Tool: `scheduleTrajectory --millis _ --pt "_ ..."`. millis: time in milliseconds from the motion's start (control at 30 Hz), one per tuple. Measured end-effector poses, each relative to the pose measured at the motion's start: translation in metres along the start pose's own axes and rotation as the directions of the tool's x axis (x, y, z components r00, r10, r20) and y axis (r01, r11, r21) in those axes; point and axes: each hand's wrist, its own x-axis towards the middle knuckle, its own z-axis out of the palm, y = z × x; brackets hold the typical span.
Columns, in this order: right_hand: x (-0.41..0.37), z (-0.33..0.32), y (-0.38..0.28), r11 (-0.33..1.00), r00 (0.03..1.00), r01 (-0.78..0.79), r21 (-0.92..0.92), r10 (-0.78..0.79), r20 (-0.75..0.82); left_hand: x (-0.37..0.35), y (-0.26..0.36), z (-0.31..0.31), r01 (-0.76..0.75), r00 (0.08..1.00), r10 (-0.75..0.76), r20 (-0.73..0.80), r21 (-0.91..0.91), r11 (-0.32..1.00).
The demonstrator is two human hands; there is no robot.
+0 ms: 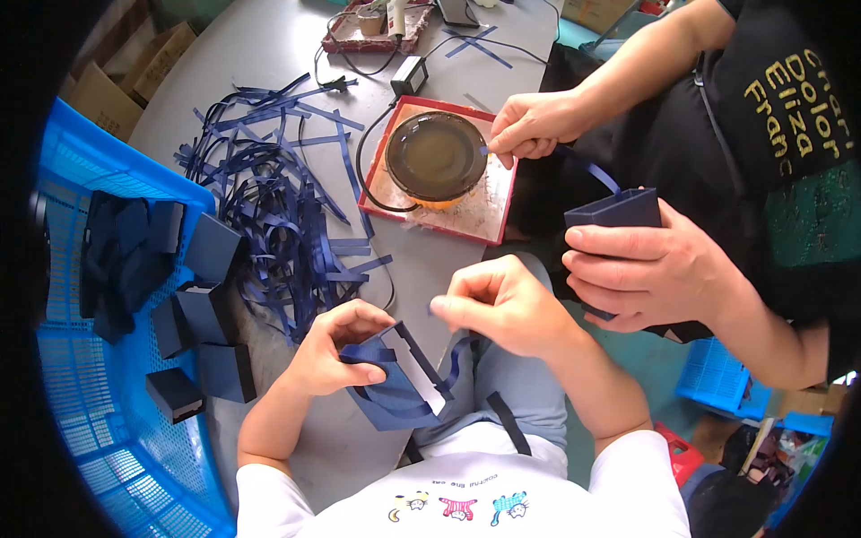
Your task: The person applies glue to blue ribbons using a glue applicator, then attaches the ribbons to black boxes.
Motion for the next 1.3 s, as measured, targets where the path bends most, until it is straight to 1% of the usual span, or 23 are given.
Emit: scheduleTrajectory --millis 67,100,167,200,233,300,500,633,700,733,800,833,900,933,967,1000,1033,1067,1100,1167,1200,1267,1300 --pt "-0.007 0.011 -0.013 0.991 0.997 -0.008 -0.130 0.018 0.075 -0.003 0.003 0.002 -0.011 1.000 0.012 0.015 -0.018 1.000" --pt "-0.009 0.014 -0.010 0.993 0.995 -0.003 -0.119 0.015 0.098 -0.006 0.005 0.003 -0.015 1.000 0.015 0.015 0.003 1.000" --pt "-0.013 0.021 -0.013 0.984 0.993 0.018 -0.180 0.004 0.120 -0.008 0.009 0.005 -0.019 1.000 0.019 0.020 0.026 0.999" --pt "-0.014 0.023 -0.016 0.970 0.990 0.040 -0.240 -0.005 0.143 -0.009 0.010 0.006 -0.026 1.000 0.026 0.018 0.041 0.999" --pt "-0.014 0.025 -0.017 0.970 0.990 0.042 -0.239 -0.008 0.140 -0.010 0.011 0.007 -0.034 0.999 0.033 0.016 0.055 0.998" --pt "-0.014 0.029 -0.018 0.948 0.986 0.044 -0.316 0.010 0.168 -0.011 0.012 0.007 -0.047 0.999 0.046 0.020 0.063 0.997" --pt "-0.011 0.032 -0.017 0.898 0.983 0.121 -0.422 -0.050 0.175 -0.013 0.012 0.008 -0.056 0.998 0.054 0.025 0.054 0.997" --pt "-0.010 0.034 -0.016 0.882 0.985 0.131 -0.453 -0.064 0.160 -0.013 0.011 0.008 -0.071 0.997 0.070 0.022 0.046 0.996" --pt "-0.010 0.035 -0.015 0.854 0.982 0.186 -0.486 -0.139 0.130 -0.013 0.011 0.008 -0.066 0.998 0.066 0.013 0.049 0.997" --pt "-0.010 0.036 -0.013 0.854 0.982 0.186 -0.486 -0.139 0.131 -0.013 0.011 0.008 -0.062 0.998 0.062 0.004 0.053 0.997" --pt "-0.009 0.036 -0.009 0.748 0.962 0.261 -0.610 -0.258 0.095 -0.012 0.008 0.009 -0.063 0.998 0.063 -0.005 0.059 0.996" --pt "-0.009 0.036 -0.009 0.748 0.962 0.261 -0.610 -0.257 0.096 -0.012 0.006 0.009 -0.063 0.998 0.064 -0.012 0.065 0.996" --pt "-0.009 0.036 -0.010 0.667 0.984 0.164 -0.727 -0.162 0.073 -0.011 0.002 0.009 -0.065 0.998 0.067 -0.018 0.077 0.995" --pt "-0.009 0.035 -0.010 0.667 0.984 0.166 -0.726 -0.165 0.073 -0.011 0.001 0.008 -0.068 0.997 0.070 -0.022 0.091 0.994" --pt "-0.007 0.030 -0.010 0.693 0.975 0.209 -0.690 -0.204 0.091 -0.010 0.000 0.007 -0.068 0.997 0.071 -0.021 0.096 0.993" --pt "-0.005 0.025 -0.009 0.715 0.964 0.254 -0.652 -0.244 0.107 -0.008 -0.001 0.006 -0.072 0.997 0.072 -0.006 0.012 0.997" --pt "-0.002 0.016 -0.003 0.732 0.915 0.382 -0.564 -0.384 0.121 -0.007 -0.002 0.005 -0.074 0.997 0.075 0.007 -0.072 0.995" --pt "-0.003 0.012 0.000 0.824 0.897 0.412 -0.389 -0.442 0.013 -0.006 -0.003 0.003 -0.083 0.996 0.084 0.007 -0.076 0.994" --pt "-0.003 0.008 0.006 0.850 0.864 0.452 -0.272 -0.493 -0.103 -0.005 -0.003 0.003 -0.088 0.996 0.088 0.000 -0.071 0.994" --pt "-0.011 0.005 0.006 0.929 0.905 0.351 -0.116 -0.369 -0.213 -0.005 -0.004 0.004 -0.081 0.997 0.081 -0.007 -0.103 0.991" --pt "-0.011 0.004 0.010 0.923 0.897 0.383 -0.039 -0.382 -0.222 -0.008 -0.008 0.002 -0.044 0.999 0.042 -0.020 -0.085 0.995" --pt "-0.014 0.004 0.013 0.941 0.921 0.337 -0.041 -0.338 -0.192 -0.020 -0.008 0.001 -0.013 1.000 0.012 -0.013 -0.051 0.999" --pt "-0.015 0.005 0.017 0.946 0.928 0.322 -0.027 -0.322 -0.186 -0.032 -0.008 0.001 0.041 0.999 -0.042 -0.032 -0.033 0.999"
